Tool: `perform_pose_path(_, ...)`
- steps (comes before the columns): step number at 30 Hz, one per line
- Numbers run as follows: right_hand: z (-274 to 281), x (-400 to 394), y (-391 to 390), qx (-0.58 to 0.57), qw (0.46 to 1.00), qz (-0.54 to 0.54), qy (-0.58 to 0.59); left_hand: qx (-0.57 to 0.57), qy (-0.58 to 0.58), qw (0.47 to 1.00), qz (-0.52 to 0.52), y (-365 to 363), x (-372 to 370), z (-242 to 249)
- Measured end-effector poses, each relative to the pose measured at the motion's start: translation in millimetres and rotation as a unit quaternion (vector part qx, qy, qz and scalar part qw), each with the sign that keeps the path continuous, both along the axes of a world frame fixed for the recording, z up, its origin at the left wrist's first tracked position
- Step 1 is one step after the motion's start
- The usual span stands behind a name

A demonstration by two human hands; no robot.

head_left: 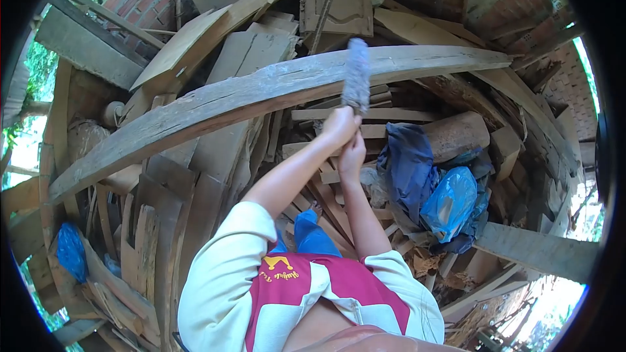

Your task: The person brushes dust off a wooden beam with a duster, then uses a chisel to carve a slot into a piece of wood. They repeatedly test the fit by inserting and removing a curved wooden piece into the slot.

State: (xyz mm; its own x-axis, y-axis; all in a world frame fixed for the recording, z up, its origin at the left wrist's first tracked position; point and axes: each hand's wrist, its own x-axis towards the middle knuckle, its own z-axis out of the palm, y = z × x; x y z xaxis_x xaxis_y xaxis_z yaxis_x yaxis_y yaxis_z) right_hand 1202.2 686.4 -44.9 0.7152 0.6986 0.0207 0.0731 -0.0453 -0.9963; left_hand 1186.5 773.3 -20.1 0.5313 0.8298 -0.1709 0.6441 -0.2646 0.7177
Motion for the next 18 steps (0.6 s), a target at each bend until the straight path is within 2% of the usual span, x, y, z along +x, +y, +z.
perform_pose_path(1,2,-9,9,-0.004,0.999,0.025,-0.021,0.012,-0.012,1.000,0.025,13,-15,-7)
perform_pose_path(2,6,-18,15,-0.047,0.996,0.072,0.006,0.001,-0.042,0.997,0.067,25,-33,-14)
perform_pose_path(4,-8,-40,33,-0.022,0.988,0.128,-0.085,-0.001,-0.047,0.988,0.145,33,-75,-6)
perform_pose_path(7,-12,-62,36,-0.043,0.974,0.217,-0.046,0.014,-0.033,0.975,0.221,28,-107,-23)
perform_pose_path(8,-12,-64,34,-0.040,0.972,0.225,-0.048,-0.002,-0.051,0.973,0.224,24,-102,-26)
perform_pose_path(10,-8,-52,19,-0.091,0.985,0.144,-0.004,-0.051,-0.044,0.982,0.174,19,-79,-23)
perform_pose_path(12,-5,-39,15,-0.018,0.988,0.097,0.117,-0.055,-0.068,0.987,0.137,10,-46,-28)
perform_pose_path(14,-29,-19,14,0.117,0.943,0.062,0.306,-0.058,-0.042,0.994,0.086,3,-22,-29)
perform_pose_path(17,-6,-27,15,0.141,0.935,0.057,0.322,-0.067,-0.054,0.994,0.073,-1,-25,-11)
perform_pose_path(18,12,-41,15,0.058,0.982,0.056,0.172,-0.071,-0.060,0.993,0.072,-1,-36,-5)
